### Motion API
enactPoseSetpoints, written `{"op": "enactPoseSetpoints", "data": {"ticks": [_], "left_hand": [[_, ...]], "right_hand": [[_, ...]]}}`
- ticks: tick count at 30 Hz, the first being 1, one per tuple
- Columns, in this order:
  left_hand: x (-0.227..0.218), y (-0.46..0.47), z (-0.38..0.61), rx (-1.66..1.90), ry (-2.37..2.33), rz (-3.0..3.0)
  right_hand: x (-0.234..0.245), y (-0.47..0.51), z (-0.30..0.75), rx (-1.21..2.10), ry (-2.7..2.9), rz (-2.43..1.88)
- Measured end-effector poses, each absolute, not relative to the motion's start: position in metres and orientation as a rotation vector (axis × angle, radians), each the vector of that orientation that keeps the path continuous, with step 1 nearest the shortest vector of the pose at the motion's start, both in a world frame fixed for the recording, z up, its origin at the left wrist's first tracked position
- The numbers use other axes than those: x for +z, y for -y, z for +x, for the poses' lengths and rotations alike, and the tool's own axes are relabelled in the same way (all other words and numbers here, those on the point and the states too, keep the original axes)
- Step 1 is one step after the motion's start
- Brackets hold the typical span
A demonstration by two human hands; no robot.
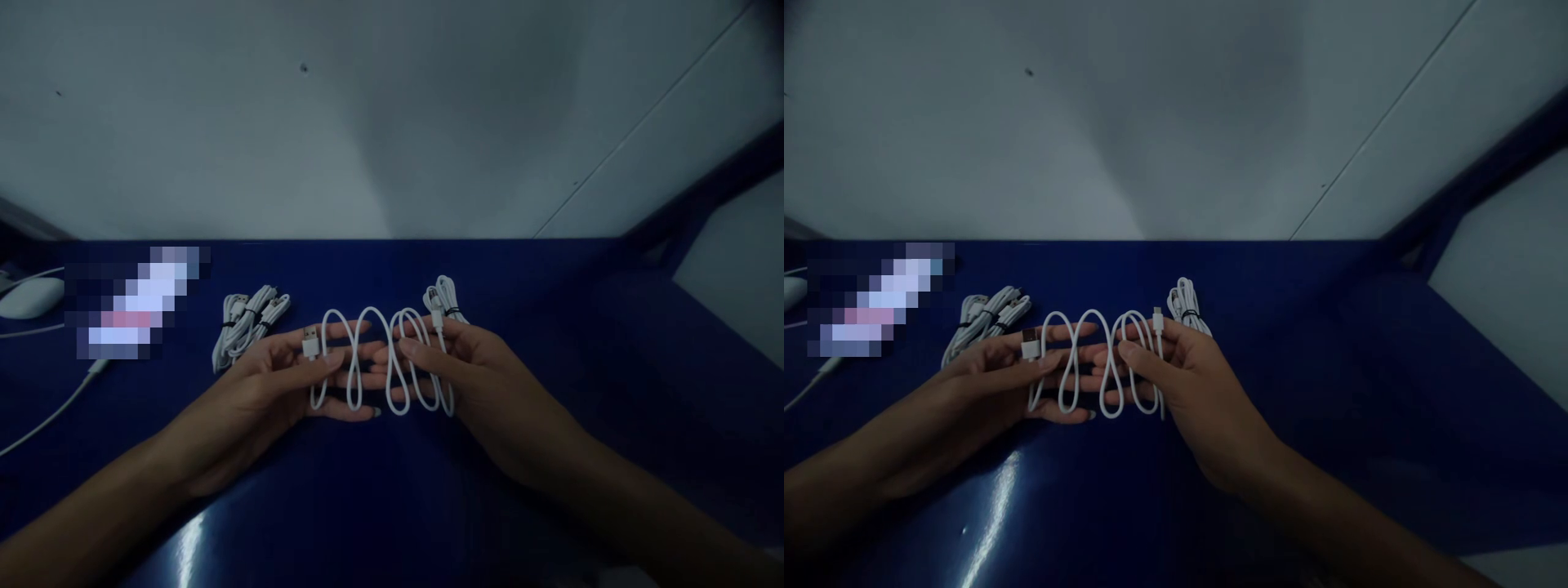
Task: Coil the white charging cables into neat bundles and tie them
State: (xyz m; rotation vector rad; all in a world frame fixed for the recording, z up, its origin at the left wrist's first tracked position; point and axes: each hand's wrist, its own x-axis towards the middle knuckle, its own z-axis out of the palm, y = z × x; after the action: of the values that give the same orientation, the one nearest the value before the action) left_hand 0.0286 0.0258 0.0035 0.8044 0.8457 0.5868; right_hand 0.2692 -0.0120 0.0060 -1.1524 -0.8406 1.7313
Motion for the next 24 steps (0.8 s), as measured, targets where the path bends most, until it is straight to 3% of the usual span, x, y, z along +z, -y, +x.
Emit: {"op": "enactPoseSetpoints", "data": {"ticks": [24], "left_hand": [[0.0103, -0.0246, 0.0323, 0.588, -0.9, 0.809]], "right_hand": [[0.0113, 0.0135, 0.2705, 1.753, 0.881, -1.115]]}}
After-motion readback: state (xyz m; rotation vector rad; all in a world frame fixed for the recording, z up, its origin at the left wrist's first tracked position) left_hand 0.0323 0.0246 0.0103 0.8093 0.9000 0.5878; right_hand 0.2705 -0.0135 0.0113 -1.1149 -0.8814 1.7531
